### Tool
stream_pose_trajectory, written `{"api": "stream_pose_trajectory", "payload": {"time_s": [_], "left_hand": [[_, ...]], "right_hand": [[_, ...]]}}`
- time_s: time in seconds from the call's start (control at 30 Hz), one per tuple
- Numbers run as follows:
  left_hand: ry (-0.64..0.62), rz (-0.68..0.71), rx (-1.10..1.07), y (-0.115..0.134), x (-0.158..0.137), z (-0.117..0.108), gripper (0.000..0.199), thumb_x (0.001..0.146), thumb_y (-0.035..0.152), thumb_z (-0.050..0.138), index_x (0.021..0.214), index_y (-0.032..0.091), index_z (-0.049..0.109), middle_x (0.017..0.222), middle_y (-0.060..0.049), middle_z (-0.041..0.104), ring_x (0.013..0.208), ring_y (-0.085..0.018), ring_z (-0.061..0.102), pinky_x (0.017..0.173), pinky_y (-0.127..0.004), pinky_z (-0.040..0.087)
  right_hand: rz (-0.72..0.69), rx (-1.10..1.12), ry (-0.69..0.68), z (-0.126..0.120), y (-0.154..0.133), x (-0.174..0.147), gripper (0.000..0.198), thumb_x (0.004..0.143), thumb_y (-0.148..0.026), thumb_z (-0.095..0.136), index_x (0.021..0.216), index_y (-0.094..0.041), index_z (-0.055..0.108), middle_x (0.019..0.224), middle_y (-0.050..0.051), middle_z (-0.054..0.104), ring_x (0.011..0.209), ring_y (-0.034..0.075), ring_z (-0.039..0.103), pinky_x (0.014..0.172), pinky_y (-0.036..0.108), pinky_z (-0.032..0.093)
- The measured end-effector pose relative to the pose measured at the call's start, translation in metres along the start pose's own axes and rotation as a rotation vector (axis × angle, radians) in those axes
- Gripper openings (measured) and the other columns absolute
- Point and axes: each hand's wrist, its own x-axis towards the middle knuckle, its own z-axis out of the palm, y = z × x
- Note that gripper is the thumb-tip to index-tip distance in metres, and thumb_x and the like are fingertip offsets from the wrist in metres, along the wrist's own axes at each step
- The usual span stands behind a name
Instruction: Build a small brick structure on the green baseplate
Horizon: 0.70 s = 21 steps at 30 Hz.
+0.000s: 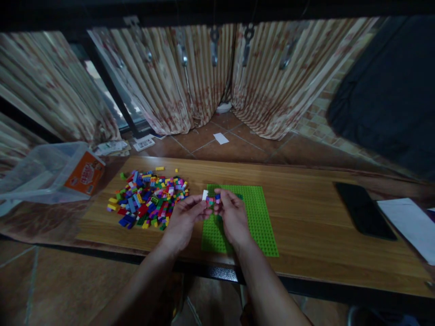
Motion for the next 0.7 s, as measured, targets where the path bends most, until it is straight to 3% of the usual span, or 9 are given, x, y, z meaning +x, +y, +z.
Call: {"api": "stream_pose_trajectory", "payload": {"time_s": [0.1,0.23,0.37,0.53,0.7], "left_hand": [[0.041,0.019,0.038,0.000,0.001,-0.002,0.021,0.068,0.029,0.077,0.081,0.014,0.070,0.070,-0.002,0.069,0.060,-0.011,0.062,0.060,-0.022,0.049],[0.086,0.036,0.074,-0.003,0.003,-0.004,0.022,0.066,0.030,0.079,0.079,0.014,0.071,0.069,-0.001,0.068,0.062,-0.010,0.061,0.061,-0.021,0.049],[0.045,-0.026,0.009,-0.003,0.002,-0.006,0.026,0.062,0.033,0.083,0.076,0.013,0.072,0.067,-0.002,0.069,0.061,-0.010,0.062,0.060,-0.021,0.047],[-0.004,-0.100,-0.082,0.004,0.001,-0.007,0.031,0.058,0.035,0.085,0.073,0.012,0.071,0.063,-0.003,0.068,0.057,-0.009,0.061,0.057,-0.020,0.047],[0.130,-0.048,-0.191,0.019,0.007,-0.020,0.032,0.054,0.029,0.087,0.074,0.013,0.068,0.065,0.001,0.066,0.055,-0.007,0.059,0.054,-0.018,0.047]], "right_hand": [[0.050,0.012,-0.057,0.004,-0.002,-0.002,0.036,0.074,-0.053,0.070,0.086,-0.020,0.072,0.061,-0.003,0.060,0.050,0.007,0.047,0.046,0.021,0.035],[-0.007,-0.125,-0.077,0.006,-0.001,-0.004,0.031,0.065,-0.044,0.080,0.082,-0.019,0.071,0.056,-0.005,0.057,0.045,0.006,0.042,0.041,0.020,0.030],[-0.046,-0.204,-0.093,0.005,-0.004,-0.005,0.028,0.067,-0.043,0.079,0.076,-0.019,0.071,0.052,-0.005,0.057,0.043,0.007,0.044,0.040,0.020,0.032],[-0.016,-0.134,-0.117,0.005,-0.006,-0.005,0.027,0.068,-0.043,0.078,0.073,-0.018,0.070,0.051,-0.005,0.056,0.043,0.007,0.044,0.041,0.020,0.033],[-0.017,-0.279,-0.074,0.005,0.007,-0.002,0.026,0.075,-0.044,0.071,0.081,-0.019,0.069,0.054,-0.004,0.057,0.045,0.009,0.048,0.043,0.022,0.037]]}}
